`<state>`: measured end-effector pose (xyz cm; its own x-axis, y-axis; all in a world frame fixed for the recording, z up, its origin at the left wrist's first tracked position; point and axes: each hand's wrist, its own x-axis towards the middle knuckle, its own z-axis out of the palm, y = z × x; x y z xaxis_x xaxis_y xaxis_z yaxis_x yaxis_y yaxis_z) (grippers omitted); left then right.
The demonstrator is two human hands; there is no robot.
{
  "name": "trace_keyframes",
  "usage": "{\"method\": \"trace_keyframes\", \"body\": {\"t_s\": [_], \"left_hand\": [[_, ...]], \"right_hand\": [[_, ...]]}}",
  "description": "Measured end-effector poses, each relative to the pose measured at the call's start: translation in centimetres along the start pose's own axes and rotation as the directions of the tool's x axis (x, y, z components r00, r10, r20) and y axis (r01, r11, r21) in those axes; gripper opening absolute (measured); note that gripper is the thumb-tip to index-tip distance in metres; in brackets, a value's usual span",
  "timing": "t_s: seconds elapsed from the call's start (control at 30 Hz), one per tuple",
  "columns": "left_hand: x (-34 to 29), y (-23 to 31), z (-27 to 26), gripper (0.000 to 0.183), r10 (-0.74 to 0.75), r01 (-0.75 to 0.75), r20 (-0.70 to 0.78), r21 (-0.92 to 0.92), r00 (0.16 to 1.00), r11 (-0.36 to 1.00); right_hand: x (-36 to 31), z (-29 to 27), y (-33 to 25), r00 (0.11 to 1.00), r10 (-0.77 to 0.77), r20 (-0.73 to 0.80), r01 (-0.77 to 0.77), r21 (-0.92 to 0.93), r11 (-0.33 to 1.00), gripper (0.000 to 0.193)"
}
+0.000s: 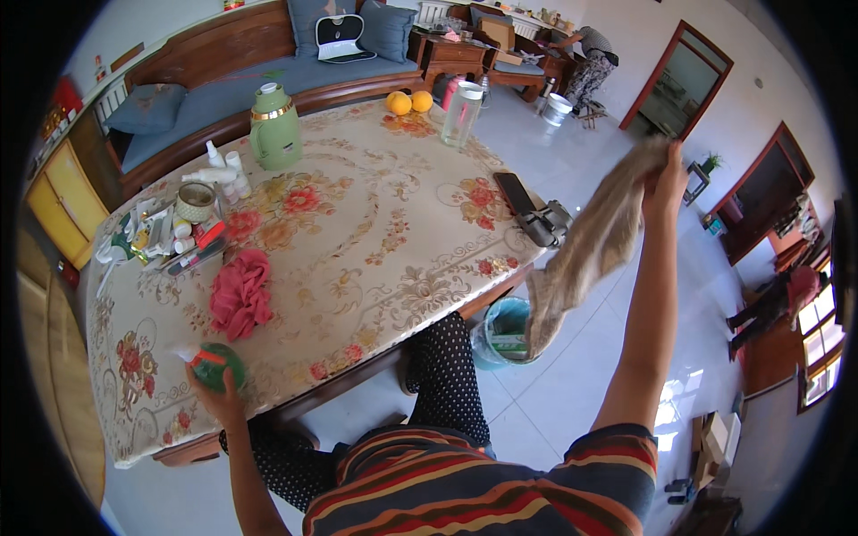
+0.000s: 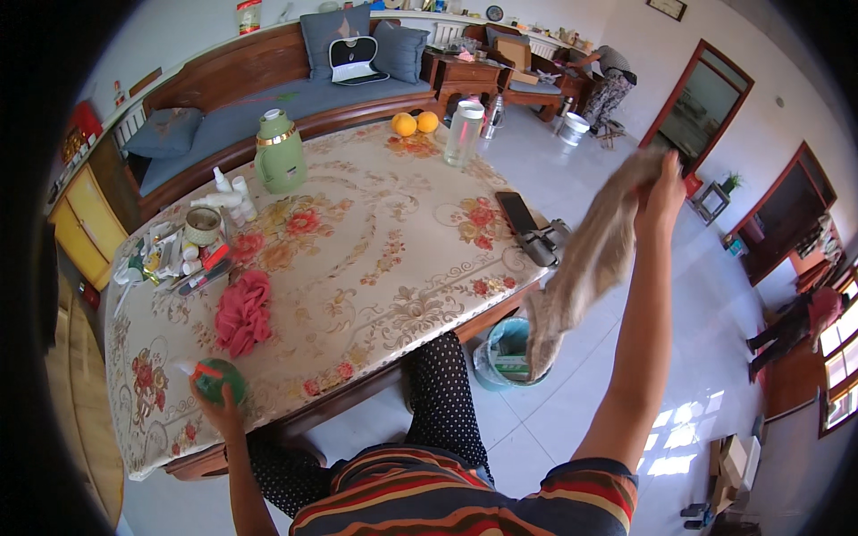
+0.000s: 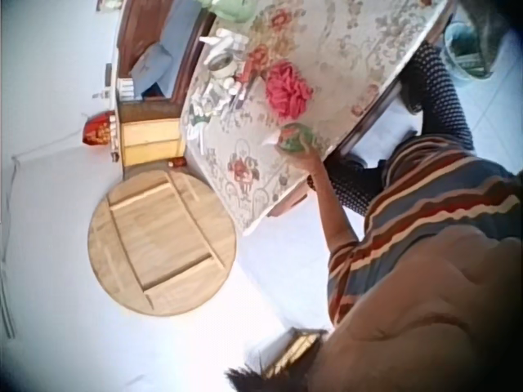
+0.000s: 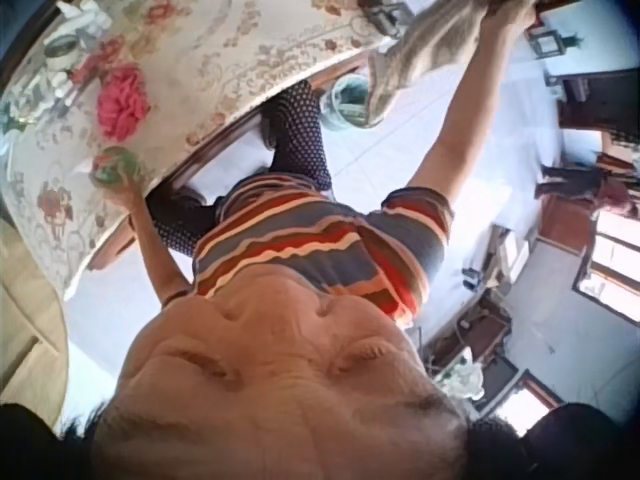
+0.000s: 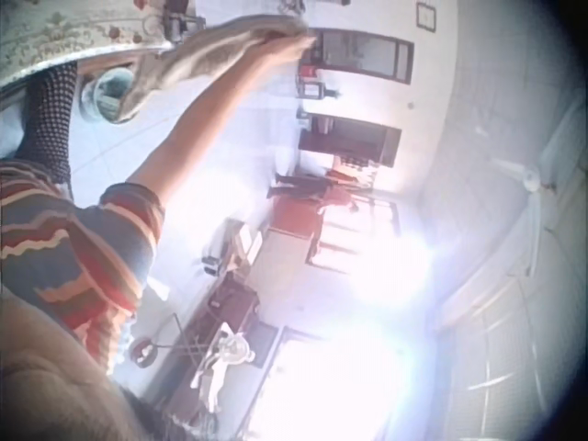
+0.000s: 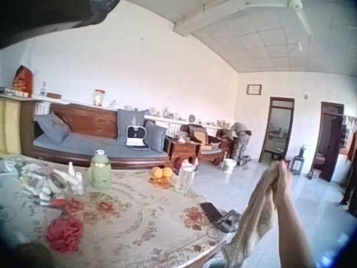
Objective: The person cleans a dining table covered with a floral tablecloth. They use a grey cloth to wipe the surface, moving various items like bottles, a thermos, and a phone aside to reach different areas. The person also uses a pink cloth and a spray bottle to clean the table, repeatedly wiping and rearranging objects throughout the process.
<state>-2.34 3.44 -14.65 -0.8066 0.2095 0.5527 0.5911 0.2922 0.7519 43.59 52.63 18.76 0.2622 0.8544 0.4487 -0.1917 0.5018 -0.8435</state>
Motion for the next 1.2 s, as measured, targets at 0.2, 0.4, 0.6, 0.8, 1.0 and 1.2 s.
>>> {"method": "trace_keyframes", "body": {"t_s": [0.2, 0.4, 0.6, 0.8, 1.0, 1.2], "left_hand": [[0.4, 1.8, 0.8, 0.073, -0.007, 0.008, 0.029, -0.026, 1.0, 1.0], [0.0, 0.4, -0.1, 0.072, -0.011, 0.011, 0.011, 0.028, 1.0, 1.0], [-0.1, 1.2, 0.1, 0.073, -0.039, 0.038, 0.024, 0.05, 0.999, 0.998], [0.0, 0.7, 0.2, 0.075, -0.038, 0.036, 0.022, 0.059, 0.999, 0.998], [-0.3, 0.7, -0.3, 0.076, -0.156, 0.156, 0.029, 0.018, 0.987, 0.988], [-1.0, 0.8, -0.5, 0.077, -0.159, 0.156, 0.012, 0.128, 0.987, 0.979]], "right_hand": [[5.2, 7.4, -5.1, 0.976, -0.216, 0.001, 0.191, 0.46, 0.867, 0.03], [-1.4, 12.3, 0.2, 0.88, -0.041, 0.472, -0.138, 0.338, 0.931, 0.03], [-7.1, 6.5, 13.0, 0.306, 0.773, 0.556, 0.786, -0.606, 0.125, 0.024], [-15.3, 4.9, 21.0, 0.252, -0.066, 0.966, 0.753, -0.153, 0.64, 0.039], [-17.9, 5.1, 27.5, 0.452, 0.257, 0.854, 0.716, -0.519, 0.467, 0.073], [-12.1, 12.6, 33.7, 0.729, 0.259, 0.633, 0.561, -0.77, 0.303, 0.077]]}}
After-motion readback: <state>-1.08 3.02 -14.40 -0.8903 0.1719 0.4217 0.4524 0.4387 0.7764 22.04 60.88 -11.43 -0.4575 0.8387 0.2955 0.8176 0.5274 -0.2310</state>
